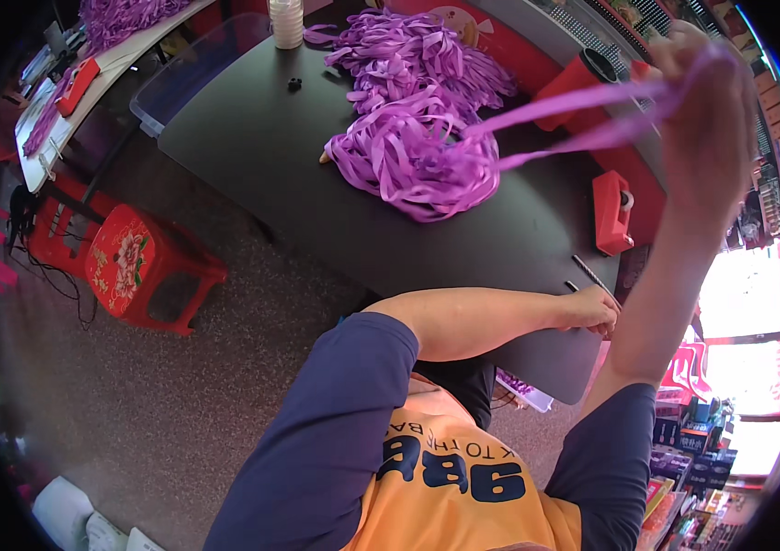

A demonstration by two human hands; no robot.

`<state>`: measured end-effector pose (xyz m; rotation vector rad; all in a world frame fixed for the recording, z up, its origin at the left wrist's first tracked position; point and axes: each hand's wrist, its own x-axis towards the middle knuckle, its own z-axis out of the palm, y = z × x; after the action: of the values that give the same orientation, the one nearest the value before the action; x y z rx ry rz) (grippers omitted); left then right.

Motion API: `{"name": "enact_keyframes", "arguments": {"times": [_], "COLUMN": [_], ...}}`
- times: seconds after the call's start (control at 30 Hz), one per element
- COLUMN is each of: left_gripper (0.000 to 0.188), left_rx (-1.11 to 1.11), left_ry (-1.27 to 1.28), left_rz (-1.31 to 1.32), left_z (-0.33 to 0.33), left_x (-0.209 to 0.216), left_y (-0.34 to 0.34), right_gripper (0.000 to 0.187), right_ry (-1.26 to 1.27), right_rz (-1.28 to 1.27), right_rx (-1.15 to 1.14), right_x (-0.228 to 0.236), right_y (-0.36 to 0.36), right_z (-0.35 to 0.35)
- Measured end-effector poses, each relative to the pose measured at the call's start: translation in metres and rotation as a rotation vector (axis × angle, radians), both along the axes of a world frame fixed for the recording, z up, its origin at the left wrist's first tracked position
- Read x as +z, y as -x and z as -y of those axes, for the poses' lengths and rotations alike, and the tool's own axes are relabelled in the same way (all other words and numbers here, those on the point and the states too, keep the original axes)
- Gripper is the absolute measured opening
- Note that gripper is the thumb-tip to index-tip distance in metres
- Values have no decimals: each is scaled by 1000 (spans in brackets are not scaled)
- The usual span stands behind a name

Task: Tie purple ribbons onto metal display rods at a retail counter.

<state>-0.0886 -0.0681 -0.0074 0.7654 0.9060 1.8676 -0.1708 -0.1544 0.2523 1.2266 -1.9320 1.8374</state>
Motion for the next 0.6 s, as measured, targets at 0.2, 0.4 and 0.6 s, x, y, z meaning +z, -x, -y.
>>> {"name": "enact_keyframes", "arguments": {"times": [0.2,0.4,0.6], "left_gripper": [27,40,68], "left_rx": [-89,-333,-807], "left_ry": [59,-134,-198], "left_rz": [201,500,536], "left_z": [6,25,36], "left_x": [7,20,23], "left_y": [8,20,23], "right_gripper": [21,21,21], "right_ry": [298,462,423], "right_rz": [-22,178,77], "right_rx": [66,120,-869], "right_x": [35,16,-58], "right_y": [-61,-131,-202], "right_z": [-104,-192,-254]}}
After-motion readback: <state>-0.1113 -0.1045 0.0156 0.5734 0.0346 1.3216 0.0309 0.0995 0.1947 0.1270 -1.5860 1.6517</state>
